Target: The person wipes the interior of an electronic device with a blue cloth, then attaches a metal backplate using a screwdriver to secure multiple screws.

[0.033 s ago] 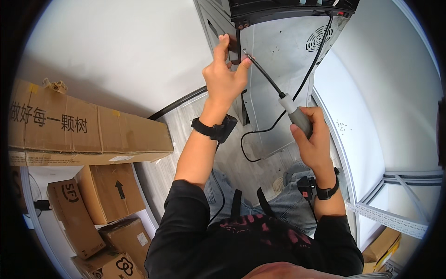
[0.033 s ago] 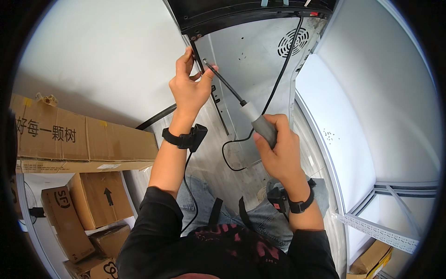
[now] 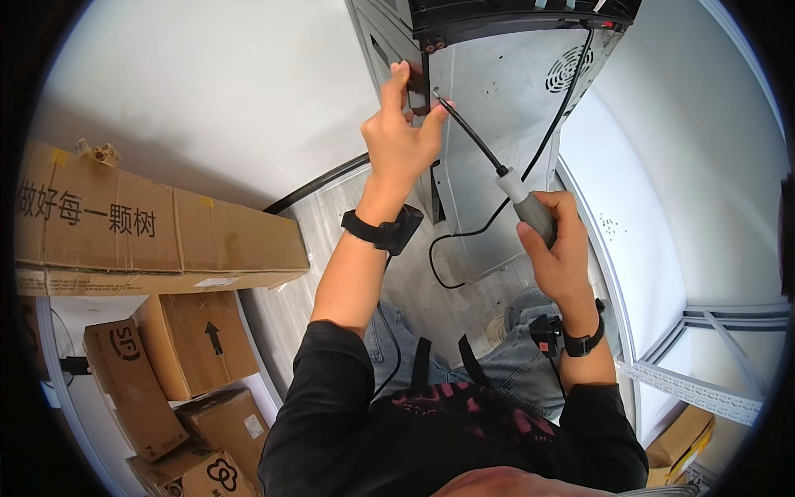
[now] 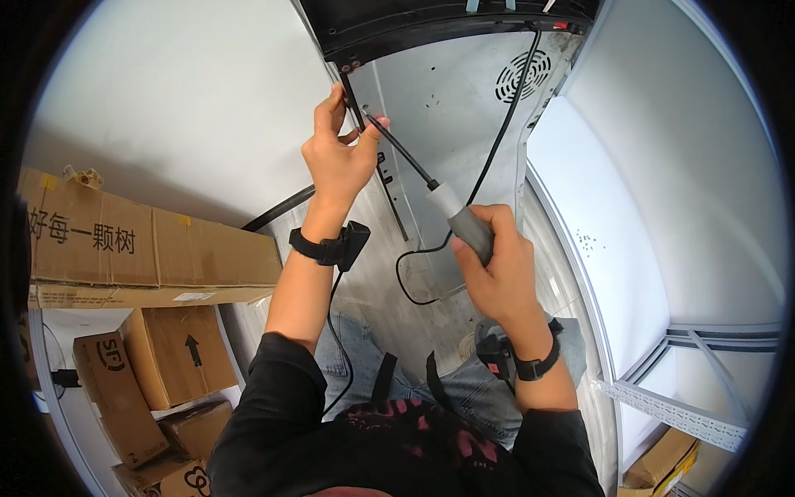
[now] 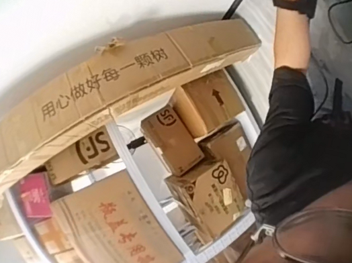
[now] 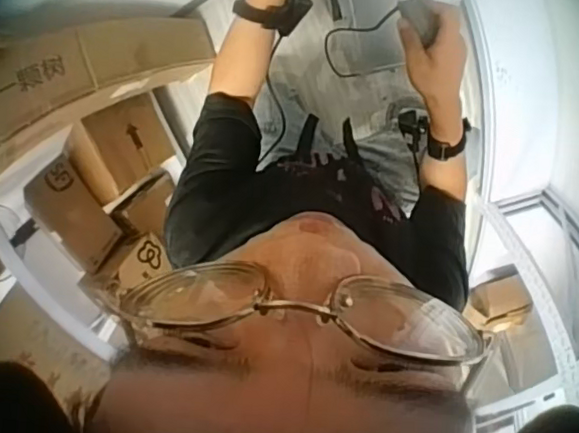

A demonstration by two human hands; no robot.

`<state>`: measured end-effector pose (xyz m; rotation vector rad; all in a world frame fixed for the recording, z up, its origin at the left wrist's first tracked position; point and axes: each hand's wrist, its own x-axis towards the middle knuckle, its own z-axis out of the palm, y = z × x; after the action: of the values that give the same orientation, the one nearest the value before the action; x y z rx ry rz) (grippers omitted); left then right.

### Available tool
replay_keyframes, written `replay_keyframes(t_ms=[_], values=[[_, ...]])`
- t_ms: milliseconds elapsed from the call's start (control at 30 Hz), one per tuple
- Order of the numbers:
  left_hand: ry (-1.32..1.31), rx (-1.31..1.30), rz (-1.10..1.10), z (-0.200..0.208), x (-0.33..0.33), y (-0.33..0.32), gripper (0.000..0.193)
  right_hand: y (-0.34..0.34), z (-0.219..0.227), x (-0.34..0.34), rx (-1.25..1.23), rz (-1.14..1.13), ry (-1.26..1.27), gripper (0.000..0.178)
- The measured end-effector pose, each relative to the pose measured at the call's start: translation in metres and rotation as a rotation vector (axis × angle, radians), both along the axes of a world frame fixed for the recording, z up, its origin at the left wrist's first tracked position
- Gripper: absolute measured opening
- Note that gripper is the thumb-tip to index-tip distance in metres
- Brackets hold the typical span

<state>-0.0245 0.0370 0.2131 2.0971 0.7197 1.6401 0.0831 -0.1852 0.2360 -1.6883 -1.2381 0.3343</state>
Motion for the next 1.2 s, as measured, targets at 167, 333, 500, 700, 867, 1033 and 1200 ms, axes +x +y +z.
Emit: replay_keyframes(t_ms=[167, 333, 500, 700, 867, 1033, 1200], values=[[-0.006, 0.002, 0.0, -0.0001, 0.001, -0.0005, 0.056, 0.0005, -0.0017, -0.0013, 0.019, -0.011, -0.007, 0.027], [-0.004, 0.018, 0.027, -0.0009, 0.001, -0.0006, 0.056, 0.0005, -0.0029, -0.0008, 0.032, -0.007, 0.017, 0.027], [-0.011, 0.004, 0.02, -0.0011, 0.0015, -0.0008, 0.057, -0.0008, -0.0017, -0.0015, 0.002, 0.001, 0.026, 0.026], [-0.013, 0.013, 0.023, -0.003, 0.0009, 0.0001, 0.057, -0.0007, -0.0046, -0.0021, 0.027, -0.001, 0.049, 0.026], [-0.005, 0.031, 0.038, 0.0, 0.0006, -0.0017, 0.057, -0.0013, -0.0036, 0.0026, 0.019, -0.001, 0.059, 0.026], [-0.009, 0.006, 0.017, -0.0031, 0.0015, 0.0001, 0.057, -0.0006, -0.0037, 0.0008, 0.027, 0.006, 0.041, 0.026], [-0.017, 0.013, 0.021, -0.0037, 0.0018, 0.0002, 0.057, 0.0, 0.0006, -0.0019, 0.006, -0.002, 0.061, 0.025]])
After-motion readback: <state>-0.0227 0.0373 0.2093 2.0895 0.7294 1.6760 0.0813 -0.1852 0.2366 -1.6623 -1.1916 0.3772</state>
